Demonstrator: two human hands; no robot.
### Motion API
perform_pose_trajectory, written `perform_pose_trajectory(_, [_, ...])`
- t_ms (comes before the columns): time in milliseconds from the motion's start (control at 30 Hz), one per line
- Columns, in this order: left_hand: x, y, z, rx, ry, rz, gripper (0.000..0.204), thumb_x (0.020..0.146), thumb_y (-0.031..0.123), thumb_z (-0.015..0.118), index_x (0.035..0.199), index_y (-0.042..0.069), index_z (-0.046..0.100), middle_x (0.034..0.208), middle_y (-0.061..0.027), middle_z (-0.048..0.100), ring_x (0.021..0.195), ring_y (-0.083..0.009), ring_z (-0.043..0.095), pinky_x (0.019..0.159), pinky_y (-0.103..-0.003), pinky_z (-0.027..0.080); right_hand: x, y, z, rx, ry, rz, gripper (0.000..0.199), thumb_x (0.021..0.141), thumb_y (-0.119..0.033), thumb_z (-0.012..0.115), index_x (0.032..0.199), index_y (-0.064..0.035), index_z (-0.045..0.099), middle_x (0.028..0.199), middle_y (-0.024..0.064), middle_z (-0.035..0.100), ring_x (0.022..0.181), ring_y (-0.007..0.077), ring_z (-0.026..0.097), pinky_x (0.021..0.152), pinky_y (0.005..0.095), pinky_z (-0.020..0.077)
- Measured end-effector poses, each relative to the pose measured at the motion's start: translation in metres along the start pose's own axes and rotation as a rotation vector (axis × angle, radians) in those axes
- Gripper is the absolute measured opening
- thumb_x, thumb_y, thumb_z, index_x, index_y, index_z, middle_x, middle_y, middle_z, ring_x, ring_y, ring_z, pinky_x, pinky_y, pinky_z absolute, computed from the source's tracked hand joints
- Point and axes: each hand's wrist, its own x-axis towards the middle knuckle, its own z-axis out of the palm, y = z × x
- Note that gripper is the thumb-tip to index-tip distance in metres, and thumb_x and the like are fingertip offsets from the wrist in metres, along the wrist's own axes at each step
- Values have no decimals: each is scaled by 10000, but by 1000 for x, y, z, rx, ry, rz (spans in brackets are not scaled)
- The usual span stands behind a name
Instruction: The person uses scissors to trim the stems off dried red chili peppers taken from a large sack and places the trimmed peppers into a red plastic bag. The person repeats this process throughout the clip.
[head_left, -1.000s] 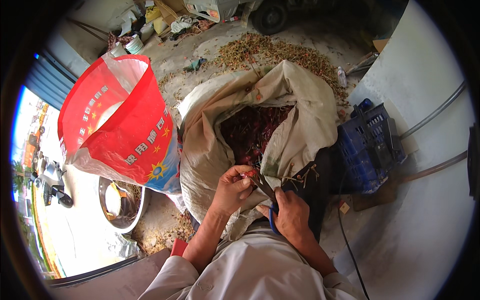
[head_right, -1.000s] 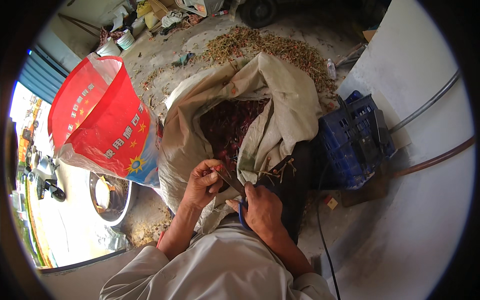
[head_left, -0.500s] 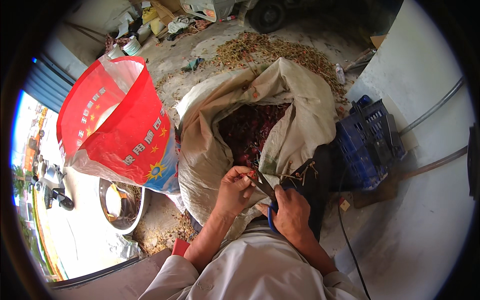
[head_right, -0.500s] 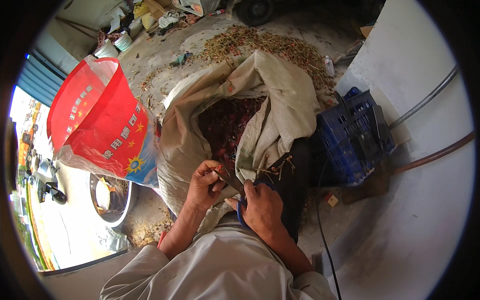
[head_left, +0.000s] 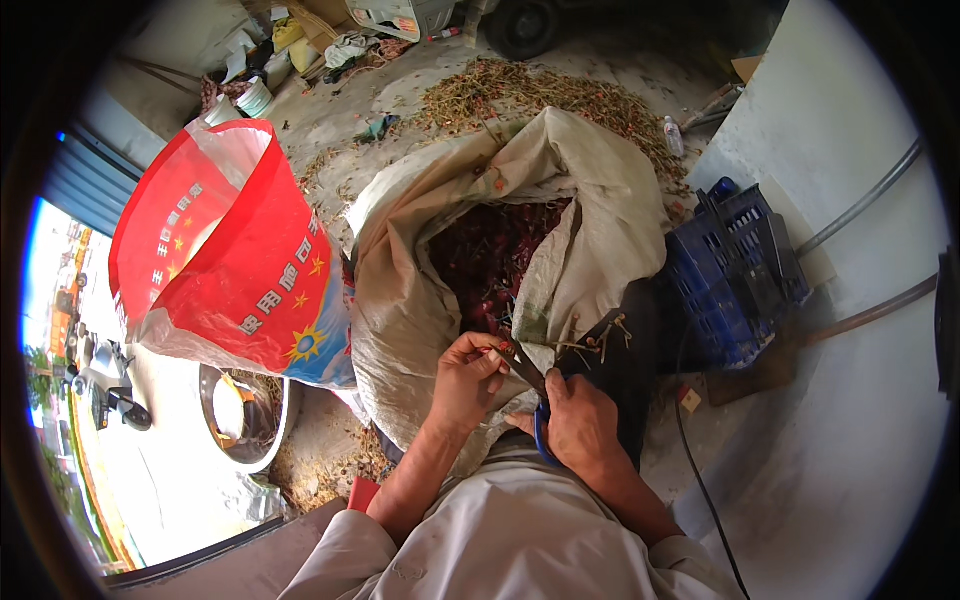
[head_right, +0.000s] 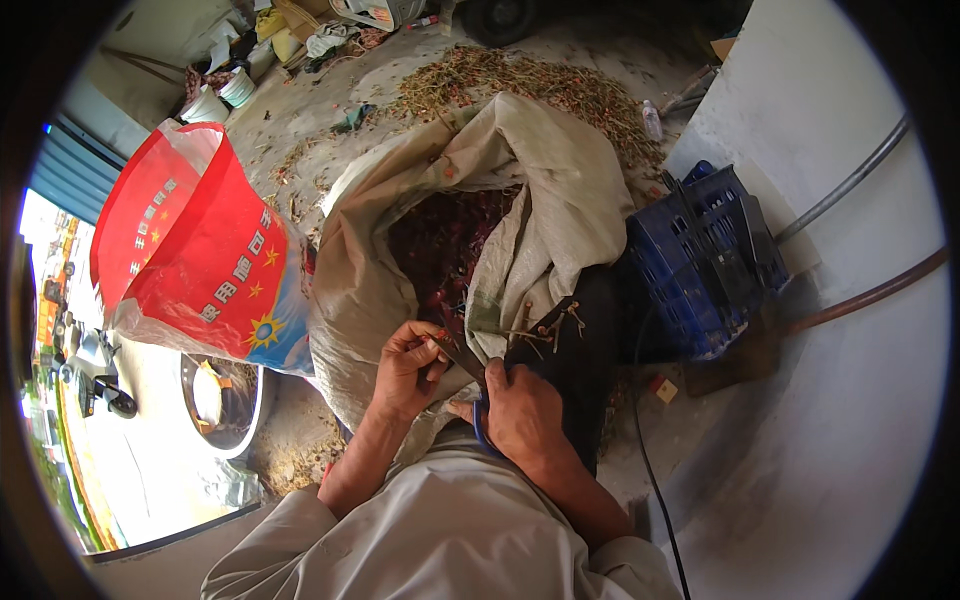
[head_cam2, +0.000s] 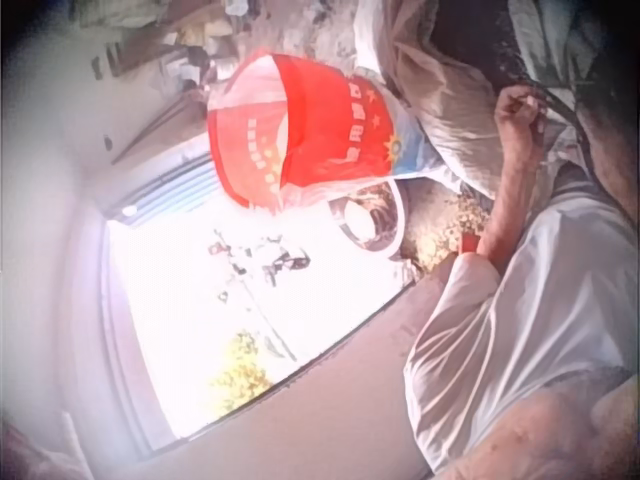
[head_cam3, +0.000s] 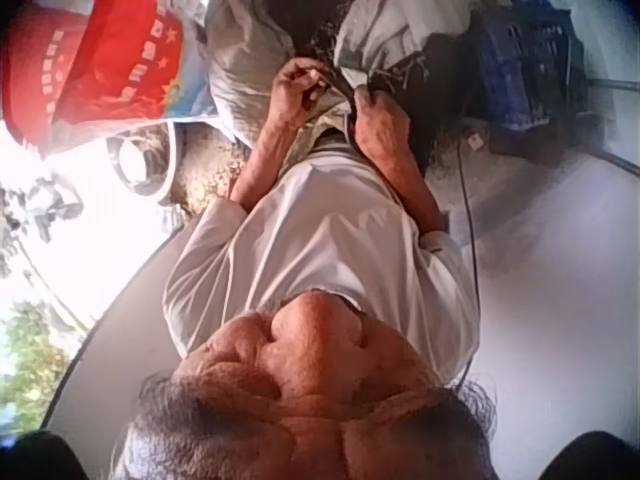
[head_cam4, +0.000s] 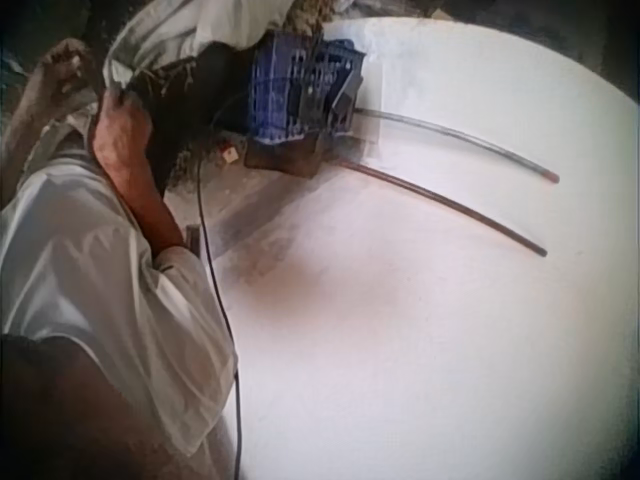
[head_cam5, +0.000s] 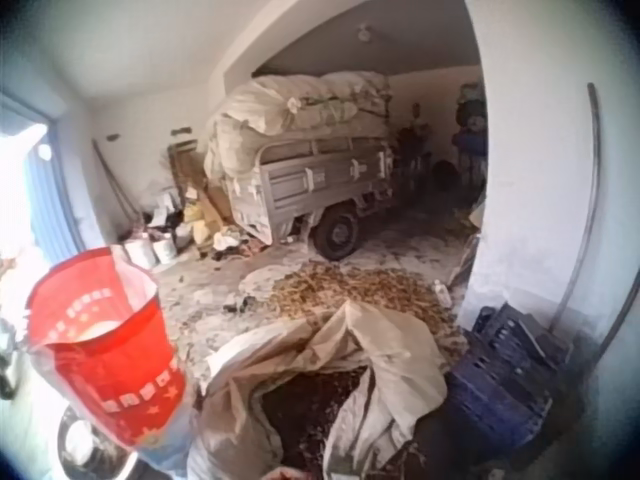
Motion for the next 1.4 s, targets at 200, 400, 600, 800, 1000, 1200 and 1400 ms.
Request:
perform_pose_trajectory(200, [2,2,12,46,25,-15,39,916,1,606,937,33,615,770,-84,632,534,-118,494,468,-212,388,-4,3,8,-55,59,14,576,785,-517,734,1009,-23,542,702,139,548,573,316,610,505,392,504])
perform_pose_trajectory(400, [10,-6,12,31,-6,-74,41,911,-7,608,929,29,615,768,-82,629,559,-121,511,492,-211,408,-10,7,5,-12,86,63,562,762,-459,776,1033,-14,568,698,138,576,552,315,615,465,388,497])
perform_pose_trajectory(600, [16,-16,16,52,-47,-144,47,895,-4,629,926,32,628,769,-70,635,595,-116,562,513,-211,447,-18,18,10,55,93,113,553,753,-419,795,1053,-3,588,711,141,596,565,322,618,479,387,503])
perform_pose_trajectory(800, [15,-28,24,107,-99,-198,79,861,-19,663,908,34,627,786,-71,653,615,-119,597,544,-229,496,-22,22,15,118,184,133,536,777,-492,759,999,-30,601,687,117,592,564,324,625,483,390,505])
perform_pose_trajectory(1000, [25,-25,20,97,-90,-308,46,877,0,645,900,35,627,803,-77,656,625,-131,607,554,-237,504,-26,23,15,394,14,314,327,838,-283,774,910,-14,602,652,90,579,518,192,520,510,324,457])
perform_pose_trajectory(1200, [61,-3,-10,177,114,-186,40,869,57,652,855,69,616,732,-40,643,592,-117,566,559,-237,482,-36,44,42,928,86,439,254,952,-275,663,954,-28,608,670,-56,496,552,41,434,467,220,349])
perform_pose_trajectory(1400, [130,-26,-87,1643,160,432,216,782,108,628,987,54,670,820,-200,696,757,-361,690,697,-441,558,-31,42,41,1197,0,494,259,952,-295,657,930,-39,622,692,-75,486,649,21,422,573,211,363])
